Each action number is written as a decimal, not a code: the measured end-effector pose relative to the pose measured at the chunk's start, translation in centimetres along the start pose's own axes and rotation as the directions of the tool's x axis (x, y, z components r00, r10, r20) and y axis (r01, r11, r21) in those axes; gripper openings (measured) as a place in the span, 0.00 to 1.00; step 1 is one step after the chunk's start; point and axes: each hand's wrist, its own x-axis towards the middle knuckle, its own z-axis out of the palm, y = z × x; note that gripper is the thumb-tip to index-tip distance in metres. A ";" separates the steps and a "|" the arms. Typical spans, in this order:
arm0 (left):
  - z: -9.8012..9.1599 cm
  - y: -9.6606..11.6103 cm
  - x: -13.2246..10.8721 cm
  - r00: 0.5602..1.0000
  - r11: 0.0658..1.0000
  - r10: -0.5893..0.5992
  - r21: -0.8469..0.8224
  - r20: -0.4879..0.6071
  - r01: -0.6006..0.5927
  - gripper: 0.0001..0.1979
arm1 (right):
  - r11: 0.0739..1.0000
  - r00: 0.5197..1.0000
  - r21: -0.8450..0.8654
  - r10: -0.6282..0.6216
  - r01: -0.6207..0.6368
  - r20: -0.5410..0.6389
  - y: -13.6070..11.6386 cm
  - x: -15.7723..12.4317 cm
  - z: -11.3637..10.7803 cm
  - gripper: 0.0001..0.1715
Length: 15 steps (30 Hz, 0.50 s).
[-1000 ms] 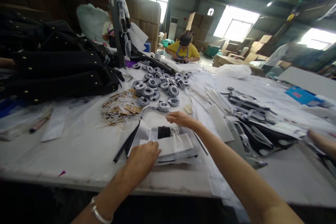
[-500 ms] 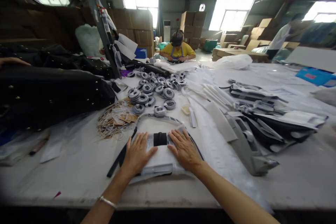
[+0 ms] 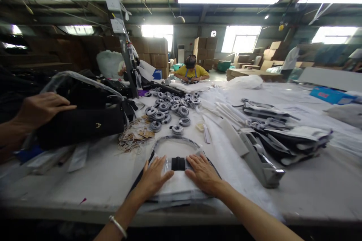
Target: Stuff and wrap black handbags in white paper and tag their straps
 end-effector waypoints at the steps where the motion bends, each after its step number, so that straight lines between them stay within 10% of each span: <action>1: -0.6 -0.5 -0.1 1.000 0.998 0.007 -0.068 -0.012 -0.007 0.31 | 1.000 1.000 0.009 0.010 -0.010 0.025 -0.1 -0.3 -0.4 0.31; 8: -5.3 -7.7 2.8 0.965 0.937 -0.248 -0.275 -0.091 0.215 0.19 | 0.993 0.994 0.098 0.051 -0.060 0.093 -1.5 2.5 -5.5 0.27; 15: -1.3 -7.3 4.4 0.957 0.909 -0.290 -0.306 0.028 0.285 0.15 | 0.993 0.978 0.116 -0.019 -0.005 0.207 -6.4 9.9 -3.7 0.22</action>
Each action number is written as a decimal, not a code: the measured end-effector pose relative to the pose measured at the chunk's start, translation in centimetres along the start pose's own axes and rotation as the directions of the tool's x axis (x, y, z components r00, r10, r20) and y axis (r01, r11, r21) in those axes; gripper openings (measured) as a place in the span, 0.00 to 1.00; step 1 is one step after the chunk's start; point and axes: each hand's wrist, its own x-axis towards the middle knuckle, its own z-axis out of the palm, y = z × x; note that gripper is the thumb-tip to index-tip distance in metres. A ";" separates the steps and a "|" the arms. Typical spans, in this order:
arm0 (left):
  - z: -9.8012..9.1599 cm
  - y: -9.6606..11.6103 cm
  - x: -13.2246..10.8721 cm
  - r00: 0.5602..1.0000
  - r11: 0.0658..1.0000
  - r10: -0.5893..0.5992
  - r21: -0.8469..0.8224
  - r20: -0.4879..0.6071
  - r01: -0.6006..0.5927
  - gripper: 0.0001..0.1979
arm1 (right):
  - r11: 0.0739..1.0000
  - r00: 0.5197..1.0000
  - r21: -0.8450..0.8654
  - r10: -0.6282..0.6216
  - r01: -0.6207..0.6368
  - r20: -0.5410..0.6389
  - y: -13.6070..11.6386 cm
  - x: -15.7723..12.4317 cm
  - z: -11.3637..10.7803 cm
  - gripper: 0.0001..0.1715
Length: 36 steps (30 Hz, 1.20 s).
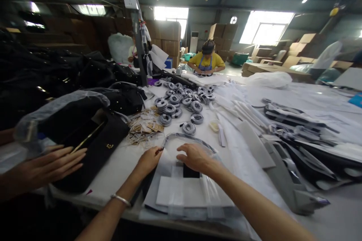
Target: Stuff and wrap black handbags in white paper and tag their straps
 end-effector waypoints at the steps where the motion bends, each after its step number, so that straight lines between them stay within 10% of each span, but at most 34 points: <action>1: 0.6 0.5 0.1 1.000 1.000 0.000 -0.003 0.004 0.000 0.14 | 1.000 0.998 -0.005 -0.008 0.008 0.060 -0.2 1.0 0.6 0.21; 9: 2.7 3.8 1.4 0.993 0.989 0.109 -0.107 0.051 -0.103 0.12 | 0.999 0.908 -0.033 0.017 -0.004 0.418 3.1 5.3 -0.5 0.09; 15: 2.0 2.3 1.5 0.983 0.968 0.180 -0.185 0.044 -0.169 0.12 | 0.977 0.993 -0.207 0.074 -0.054 0.091 0.8 9.7 -2.2 0.12; 24: 4.3 -2.1 2.1 0.997 0.715 0.075 -0.695 -0.021 -0.068 0.14 | 0.957 0.994 -0.275 -0.108 0.095 -0.034 -5.1 20.5 4.0 0.34; 32: 3.3 -2.2 2.5 0.998 0.617 0.056 -0.785 -0.031 -0.059 0.14 | 0.971 0.990 -0.217 -0.119 0.100 -0.076 -4.4 19.1 1.1 0.35; 36: 2.4 -2.5 2.5 0.968 0.582 -0.021 -0.790 -0.252 -0.193 0.17 | 0.952 0.999 0.302 -0.046 0.048 -0.012 -3.9 15.0 -2.1 0.35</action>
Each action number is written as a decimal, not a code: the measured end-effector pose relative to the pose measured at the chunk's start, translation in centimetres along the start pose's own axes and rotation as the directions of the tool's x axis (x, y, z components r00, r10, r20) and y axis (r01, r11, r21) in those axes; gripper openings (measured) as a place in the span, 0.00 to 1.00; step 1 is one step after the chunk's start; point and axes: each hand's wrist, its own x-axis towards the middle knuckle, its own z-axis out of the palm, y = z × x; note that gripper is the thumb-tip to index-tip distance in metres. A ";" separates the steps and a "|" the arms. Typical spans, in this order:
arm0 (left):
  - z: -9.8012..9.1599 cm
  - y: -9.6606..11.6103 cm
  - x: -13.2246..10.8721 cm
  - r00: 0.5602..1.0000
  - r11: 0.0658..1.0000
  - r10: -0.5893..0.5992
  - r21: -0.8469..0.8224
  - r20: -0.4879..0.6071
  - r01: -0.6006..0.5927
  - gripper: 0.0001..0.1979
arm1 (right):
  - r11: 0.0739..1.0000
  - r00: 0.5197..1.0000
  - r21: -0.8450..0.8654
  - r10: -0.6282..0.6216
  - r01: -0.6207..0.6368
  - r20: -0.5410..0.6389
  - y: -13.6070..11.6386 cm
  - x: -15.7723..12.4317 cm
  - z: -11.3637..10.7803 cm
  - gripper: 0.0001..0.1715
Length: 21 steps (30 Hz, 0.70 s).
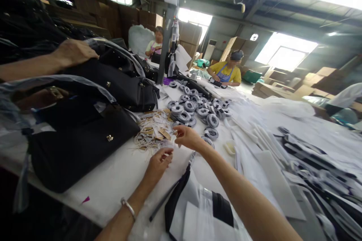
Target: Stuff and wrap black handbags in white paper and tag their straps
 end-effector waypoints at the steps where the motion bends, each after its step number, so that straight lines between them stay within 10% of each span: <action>1: -0.2 0.4 0.0 0.999 0.999 0.021 -0.034 -0.036 -0.022 0.21 | 0.981 0.999 0.190 0.023 -0.030 0.042 -0.2 -1.4 -0.7 0.35; 5: -0.3 3.3 -0.9 0.992 0.973 0.028 -0.233 0.125 0.002 0.36 | 0.820 0.987 0.562 0.021 -0.109 0.162 -1.0 -7.1 -2.3 0.34; 11: 1.4 7.4 -3.6 0.884 0.954 0.064 -0.289 0.463 0.082 0.27 | 0.716 0.987 0.692 -0.028 -0.090 0.157 -1.5 -13.4 -2.8 0.31; 21: 4.8 7.9 -6.5 0.819 0.965 -0.003 -0.213 0.573 0.152 0.22 | 0.503 0.999 0.862 0.038 -0.053 0.039 -0.2 -19.9 -4.9 0.28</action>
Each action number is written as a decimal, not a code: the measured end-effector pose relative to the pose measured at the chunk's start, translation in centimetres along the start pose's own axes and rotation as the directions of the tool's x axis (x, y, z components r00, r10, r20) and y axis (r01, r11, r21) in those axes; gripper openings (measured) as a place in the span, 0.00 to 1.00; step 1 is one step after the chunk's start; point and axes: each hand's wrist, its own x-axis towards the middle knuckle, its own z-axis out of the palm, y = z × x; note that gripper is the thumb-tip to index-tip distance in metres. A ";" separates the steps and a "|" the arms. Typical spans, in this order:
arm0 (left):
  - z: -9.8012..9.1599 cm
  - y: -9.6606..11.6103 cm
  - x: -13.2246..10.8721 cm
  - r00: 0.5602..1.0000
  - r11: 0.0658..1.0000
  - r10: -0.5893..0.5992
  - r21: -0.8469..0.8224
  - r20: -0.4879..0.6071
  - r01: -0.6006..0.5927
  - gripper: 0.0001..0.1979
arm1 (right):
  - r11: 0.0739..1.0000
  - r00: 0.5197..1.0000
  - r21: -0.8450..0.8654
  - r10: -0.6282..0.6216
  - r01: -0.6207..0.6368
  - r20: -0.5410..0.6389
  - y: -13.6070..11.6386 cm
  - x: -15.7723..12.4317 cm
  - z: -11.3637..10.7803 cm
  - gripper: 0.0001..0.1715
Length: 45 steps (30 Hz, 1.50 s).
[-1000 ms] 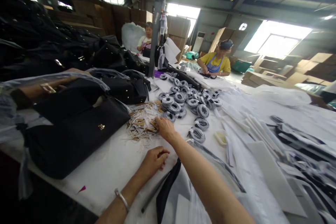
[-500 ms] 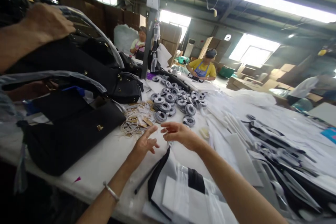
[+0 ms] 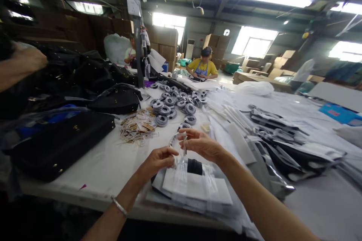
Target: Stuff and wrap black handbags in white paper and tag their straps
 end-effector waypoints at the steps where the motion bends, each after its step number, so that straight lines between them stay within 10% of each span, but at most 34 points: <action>1: 0.2 0.0 0.0 1.000 0.999 0.000 0.033 -0.015 0.001 0.22 | 1.000 1.000 0.024 0.000 0.000 -0.009 0.0 -0.3 -0.3 0.28; 7: 1.8 0.3 1.1 0.996 0.976 0.084 0.200 -0.011 -0.080 0.20 | 0.989 0.999 0.146 -0.028 0.034 -0.043 0.7 -1.3 -1.0 0.27; 17: 3.4 -0.2 1.5 0.994 0.997 -0.083 -0.012 -0.077 0.082 0.21 | 0.986 0.991 0.138 -0.075 0.090 -0.108 1.2 -1.3 -2.2 0.28; 28: 1.7 -0.4 1.8 0.980 0.977 -0.141 -0.181 -0.142 0.114 0.24 | 0.960 0.990 -0.279 -0.048 0.009 -0.132 3.0 -1.6 -6.0 0.33; 34: 1.0 -0.1 2.9 0.981 0.961 -0.131 -0.261 -0.140 0.091 0.20 | 0.607 0.990 -0.792 -0.056 -0.067 -0.126 3.9 -2.2 -7.7 0.31; 38: 0.7 -0.2 4.4 0.991 0.993 -0.099 0.052 -0.092 0.104 0.19 | 0.423 0.990 -0.899 -0.032 -0.110 -0.136 4.1 -2.0 -8.5 0.42; 45: 0.7 1.2 6.5 0.996 0.957 0.044 0.290 -0.075 -0.020 0.16 | 0.919 0.992 -0.376 -0.090 0.117 0.089 5.1 3.6 -4.6 0.43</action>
